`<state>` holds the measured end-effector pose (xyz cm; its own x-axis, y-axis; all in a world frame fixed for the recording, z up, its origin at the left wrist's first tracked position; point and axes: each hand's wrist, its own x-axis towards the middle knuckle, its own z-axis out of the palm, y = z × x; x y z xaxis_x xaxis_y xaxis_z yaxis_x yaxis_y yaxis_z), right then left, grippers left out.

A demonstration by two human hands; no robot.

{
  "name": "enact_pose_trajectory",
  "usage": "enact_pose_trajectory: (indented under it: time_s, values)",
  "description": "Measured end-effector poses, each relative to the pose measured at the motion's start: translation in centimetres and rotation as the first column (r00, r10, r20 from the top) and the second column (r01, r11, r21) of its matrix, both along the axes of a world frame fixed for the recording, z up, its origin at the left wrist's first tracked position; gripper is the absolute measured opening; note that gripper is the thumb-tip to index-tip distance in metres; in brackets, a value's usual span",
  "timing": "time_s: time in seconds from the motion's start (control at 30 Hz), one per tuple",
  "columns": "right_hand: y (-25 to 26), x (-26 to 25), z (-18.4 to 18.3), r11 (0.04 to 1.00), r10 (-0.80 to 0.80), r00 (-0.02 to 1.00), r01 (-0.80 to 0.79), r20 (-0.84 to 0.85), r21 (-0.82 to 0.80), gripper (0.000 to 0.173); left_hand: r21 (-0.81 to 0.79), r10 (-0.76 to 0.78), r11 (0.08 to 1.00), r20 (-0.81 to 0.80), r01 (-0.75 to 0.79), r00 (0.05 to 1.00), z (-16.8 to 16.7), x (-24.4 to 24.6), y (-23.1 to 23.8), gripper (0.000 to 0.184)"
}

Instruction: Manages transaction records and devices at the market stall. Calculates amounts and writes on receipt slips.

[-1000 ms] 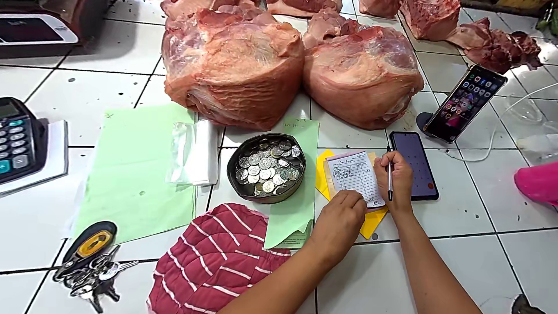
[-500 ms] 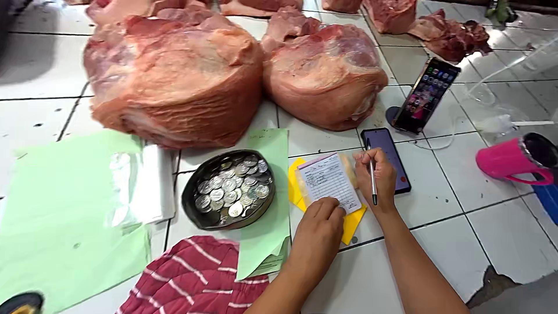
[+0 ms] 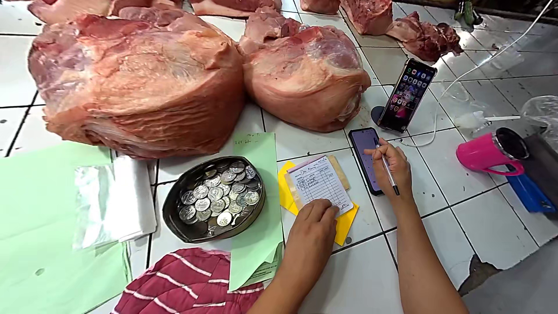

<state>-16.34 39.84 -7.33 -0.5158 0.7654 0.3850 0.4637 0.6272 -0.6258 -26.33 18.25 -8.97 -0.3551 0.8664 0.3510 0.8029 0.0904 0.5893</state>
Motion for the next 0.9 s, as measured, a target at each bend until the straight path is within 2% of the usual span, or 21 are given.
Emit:
enact_pose_trajectory:
  time_s: [0.1, 0.2, 0.33, 0.57, 0.8, 0.9]
  values:
    - [0.5, 0.5, -0.2, 1.000, 0.013, 1.000, -0.013, -0.002, -0.010, 0.023, -0.002, -0.003, 1.000, 0.004, 0.003, 1.000, 0.1, 0.1, -0.1, 0.018]
    - [0.9, 1.2, -0.1, 0.996, -0.047, 0.997, 0.043, -0.054, -0.079, 0.017, -0.012, -0.014, 1.000, 0.015, 0.014, 1.000, 0.3, 0.0, -0.2, 0.017]
    - [0.3, 1.7, 0.6, 0.968, -0.155, 0.987, 0.162, 0.051, -0.190, 0.020, -0.024, -0.021, 0.999, 0.014, 0.022, 1.000, 0.6, 0.1, -0.2, 0.018]
    - [0.4, 1.9, -0.1, 0.928, -0.179, 0.977, 0.128, -0.118, -0.351, 0.009, -0.031, -0.038, 0.999, 0.006, 0.038, 0.999, 0.6, 0.3, -0.1, 0.021]
    - [-0.1, 2.6, -1.4, 0.930, -0.026, 0.972, -0.062, -0.233, -0.362, 0.008, -0.008, -0.036, 0.999, 0.003, 0.036, 0.999, 0.6, 0.3, -0.3, 0.019]
    - [-0.6, 3.2, -1.7, 0.974, 0.012, 0.958, -0.077, -0.288, -0.213, 0.007, 0.003, -0.020, 1.000, -0.007, 0.020, 1.000, 0.5, 0.3, -0.2, 0.018]
